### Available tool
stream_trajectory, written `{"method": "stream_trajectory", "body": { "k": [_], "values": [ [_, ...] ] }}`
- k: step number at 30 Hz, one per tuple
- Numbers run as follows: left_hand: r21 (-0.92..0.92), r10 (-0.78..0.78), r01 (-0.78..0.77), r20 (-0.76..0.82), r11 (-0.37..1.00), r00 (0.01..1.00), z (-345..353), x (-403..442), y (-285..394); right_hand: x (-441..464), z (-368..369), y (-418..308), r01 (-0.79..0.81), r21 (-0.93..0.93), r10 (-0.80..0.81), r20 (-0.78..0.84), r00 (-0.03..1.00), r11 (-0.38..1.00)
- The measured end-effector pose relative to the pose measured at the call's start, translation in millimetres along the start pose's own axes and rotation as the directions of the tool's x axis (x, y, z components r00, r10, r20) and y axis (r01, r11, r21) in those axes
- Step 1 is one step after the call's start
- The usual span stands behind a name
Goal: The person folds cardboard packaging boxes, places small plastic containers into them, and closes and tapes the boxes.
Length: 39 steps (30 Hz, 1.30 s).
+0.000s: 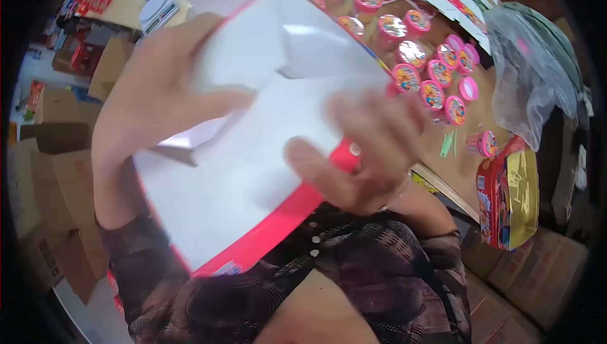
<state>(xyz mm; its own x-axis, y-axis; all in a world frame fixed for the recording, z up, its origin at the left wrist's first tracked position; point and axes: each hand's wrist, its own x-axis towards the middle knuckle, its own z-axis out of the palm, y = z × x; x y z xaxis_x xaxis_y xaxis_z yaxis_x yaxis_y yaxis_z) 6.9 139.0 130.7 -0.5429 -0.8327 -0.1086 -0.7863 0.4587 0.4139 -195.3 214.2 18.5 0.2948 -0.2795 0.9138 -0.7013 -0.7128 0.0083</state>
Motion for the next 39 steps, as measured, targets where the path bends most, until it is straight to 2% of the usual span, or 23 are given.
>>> {"method": "stream_trajectory", "body": {
  "k": [2,3,5,7,9,11,12,13,14,15,18,21,24,27,28,29,31,32,33,34,36,37,39],
  "values": [
    [-0.091,0.024,-0.030,-0.072,0.995,0.997,2,-19,2,12,9,5,-0.302,0.059,0.307,-0.141,0.941,0.952],
    [-0.157,-0.018,-0.031,-0.301,0.987,0.953,10,-28,2,18,12,8,-0.436,0.108,0.450,-0.209,0.868,0.893],
    [-0.261,-0.075,-0.131,-0.653,0.956,0.753,40,-44,5,26,0,10,-0.702,0.503,0.790,0.060,0.610,0.504],
    [-0.257,-0.059,-0.327,-0.859,0.909,0.509,81,-57,8,26,-17,6,-0.754,0.653,0.803,0.409,0.434,0.075],
    [-0.303,-0.028,-0.486,-0.869,0.820,0.494,120,-60,8,20,-24,6,-0.679,0.634,0.545,0.444,0.712,0.371],
    [-0.470,0.043,-0.504,-0.699,0.725,0.714,154,-49,6,13,-28,5,-0.503,0.620,0.188,0.502,0.844,0.602],
    [-0.557,0.073,-0.457,-0.577,0.693,0.814,169,-37,5,10,-33,5,-0.504,0.610,0.198,0.499,0.844,0.611],
    [-0.626,0.094,-0.390,-0.452,0.675,0.887,183,-23,3,7,-40,5,-0.453,0.327,0.234,0.535,0.812,0.829],
    [-0.682,0.105,-0.313,-0.329,0.661,0.938,198,-10,1,3,-46,5,-0.343,0.002,0.284,0.555,0.782,0.939],
    [-0.719,0.112,-0.234,-0.213,0.655,0.970,212,4,-2,-4,-51,8,-0.304,-0.075,0.294,0.549,0.782,0.950],
    [-0.737,0.079,-0.020,0.045,0.675,0.996,247,42,-17,-50,-53,11,-0.252,-0.211,0.329,0.608,0.723,0.944],
    [-0.748,-0.009,0.142,0.179,0.648,0.984,252,66,-41,-107,-33,16,-0.276,-0.279,0.392,0.652,0.649,0.920],
    [-0.973,-0.095,-0.034,-0.057,0.227,0.994,247,76,-54,-143,-18,30,-0.324,-0.344,0.473,0.653,0.592,0.881],
    [-0.945,-0.060,-0.160,-0.184,0.287,0.981,249,68,-3,-140,-29,23,-0.283,-0.448,0.529,0.674,0.516,0.848],
    [-0.921,-0.044,-0.227,-0.254,0.317,0.966,249,66,15,-122,-45,19,-0.364,-0.381,0.525,0.669,0.527,0.850],
    [-0.889,-0.028,-0.295,-0.325,0.350,0.945,247,68,23,-109,-69,25,-0.491,-0.368,0.599,0.635,0.487,0.789],
    [-0.895,-0.001,-0.257,-0.276,0.365,0.961,247,80,21,-83,-117,35,-0.717,-0.315,0.734,0.553,0.394,0.622],
    [-0.899,0.012,-0.210,-0.223,0.383,0.975,248,84,15,-96,-141,53,-0.779,-0.321,0.839,0.292,0.460,0.539],
    [-0.901,0.021,-0.161,-0.166,0.404,0.986,248,87,8,-88,-160,74,-0.621,-0.716,0.933,0.122,0.339,0.319],
    [-0.898,0.030,-0.115,-0.113,0.425,0.993,248,92,2,-127,-184,113,-0.561,-0.751,0.870,0.038,0.492,0.349],
    [-0.894,0.028,-0.161,-0.165,0.418,0.986,253,106,1,-205,-209,167,-0.375,-0.853,0.774,0.051,0.632,0.363],
    [-0.890,0.037,-0.207,-0.210,0.406,0.977,257,115,4,-229,-214,177,-0.376,-0.848,0.770,0.057,0.635,0.373],
    [-0.877,0.056,-0.295,-0.296,0.380,0.953,264,126,11,-256,-215,192,-0.682,-0.690,0.959,0.060,0.277,0.241]
  ]
}}
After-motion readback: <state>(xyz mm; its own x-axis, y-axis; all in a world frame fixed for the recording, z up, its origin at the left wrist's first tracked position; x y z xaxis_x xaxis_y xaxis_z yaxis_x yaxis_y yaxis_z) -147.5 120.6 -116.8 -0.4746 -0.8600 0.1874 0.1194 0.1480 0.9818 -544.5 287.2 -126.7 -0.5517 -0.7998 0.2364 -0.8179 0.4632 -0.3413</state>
